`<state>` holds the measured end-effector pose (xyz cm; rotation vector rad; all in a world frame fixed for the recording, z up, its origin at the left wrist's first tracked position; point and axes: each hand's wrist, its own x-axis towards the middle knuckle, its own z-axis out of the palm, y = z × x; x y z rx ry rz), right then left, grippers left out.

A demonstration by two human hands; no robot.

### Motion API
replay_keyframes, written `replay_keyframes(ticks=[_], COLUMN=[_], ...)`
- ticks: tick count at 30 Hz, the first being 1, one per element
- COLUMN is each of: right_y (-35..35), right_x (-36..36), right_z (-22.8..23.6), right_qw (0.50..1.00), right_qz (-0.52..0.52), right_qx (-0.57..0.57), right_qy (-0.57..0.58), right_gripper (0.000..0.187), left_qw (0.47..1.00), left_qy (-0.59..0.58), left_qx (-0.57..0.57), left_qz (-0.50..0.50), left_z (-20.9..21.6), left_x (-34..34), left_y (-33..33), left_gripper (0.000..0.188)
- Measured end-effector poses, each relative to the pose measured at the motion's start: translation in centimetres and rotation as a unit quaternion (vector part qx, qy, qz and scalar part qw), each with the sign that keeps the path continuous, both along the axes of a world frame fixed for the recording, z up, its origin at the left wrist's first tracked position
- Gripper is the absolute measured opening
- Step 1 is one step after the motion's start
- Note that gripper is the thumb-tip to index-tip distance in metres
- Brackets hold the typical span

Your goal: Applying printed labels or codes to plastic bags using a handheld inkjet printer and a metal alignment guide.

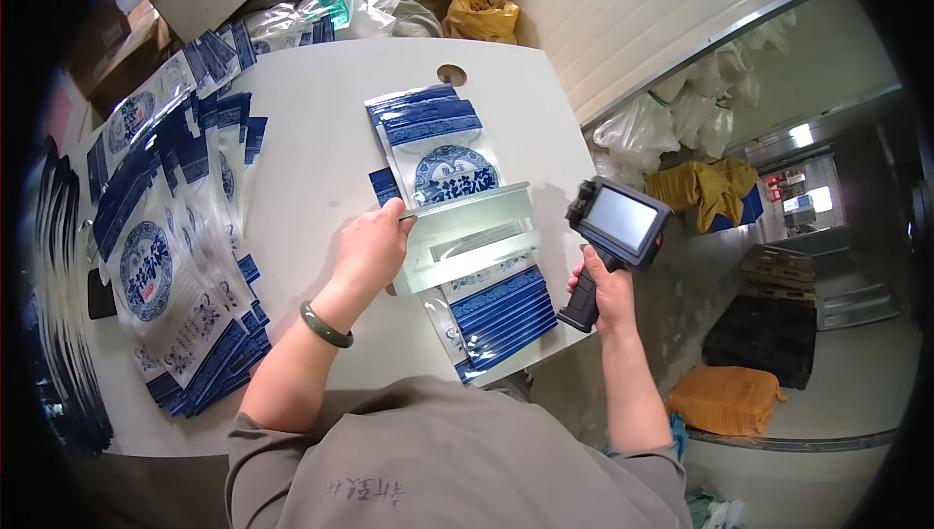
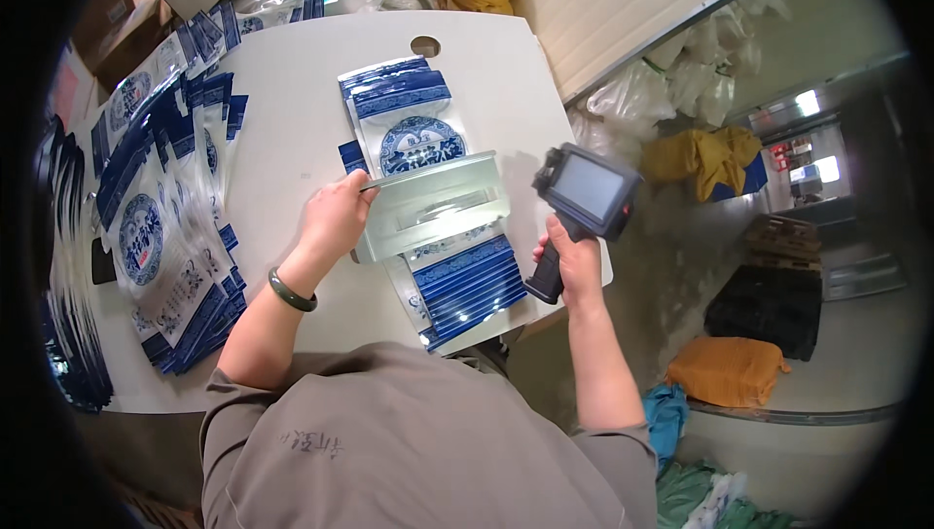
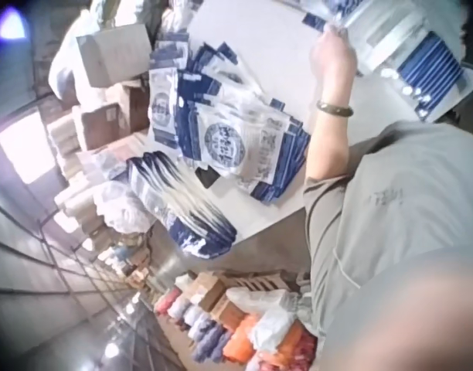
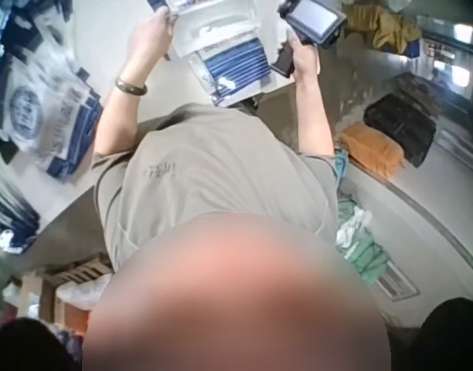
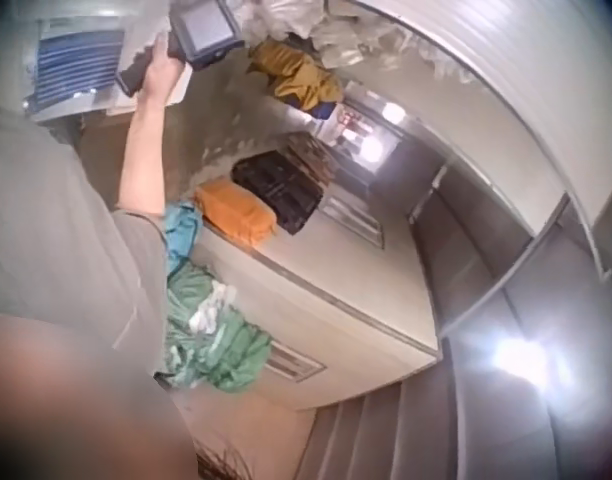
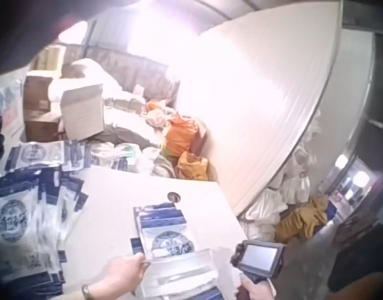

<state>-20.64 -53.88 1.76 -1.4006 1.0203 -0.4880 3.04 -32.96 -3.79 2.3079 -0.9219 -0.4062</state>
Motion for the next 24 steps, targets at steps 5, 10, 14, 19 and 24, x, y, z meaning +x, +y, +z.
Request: replay_keyframes(ticks=[5, 10, 14, 19, 24], right_y=[1.7, 1.8, 1.5, 1.7, 1.7], right_x=[-1.8, -2.5, -3.0, -2.5, -3.0], right_z=[-2.1, -3.5, -4.2, -3.9, -5.0], right_qw=[0.984, 0.977, 0.961, 0.958, 0.954], right_qz=[-0.058, -0.021, -0.004, 0.012, -0.013], right_qx=[0.073, 0.135, 0.192, 0.189, 0.209], right_qy=[-0.151, -0.162, -0.197, -0.215, -0.214], right_gripper=[0.035, 0.035, 0.042, 0.043, 0.04], left_qw=[0.992, 0.992, 0.995, 0.976, 0.971], left_qy=[0.086, 0.076, 0.09, -0.092, -0.038], left_qx=[-0.049, -0.007, 0.028, 0.072, 0.033], left_qz=[-0.074, -0.099, -0.018, 0.182, 0.233], left_z=[1.4, 2.2, 2.7, 1.0, -0.2], left_x=[-1.7, -2.9, -0.8, 3.4, 3.9], left_y=[0.4, 1.0, -0.5, -5.1, -4.3], left_gripper=[0.014, 0.021, 0.042, 0.05, 0.037])
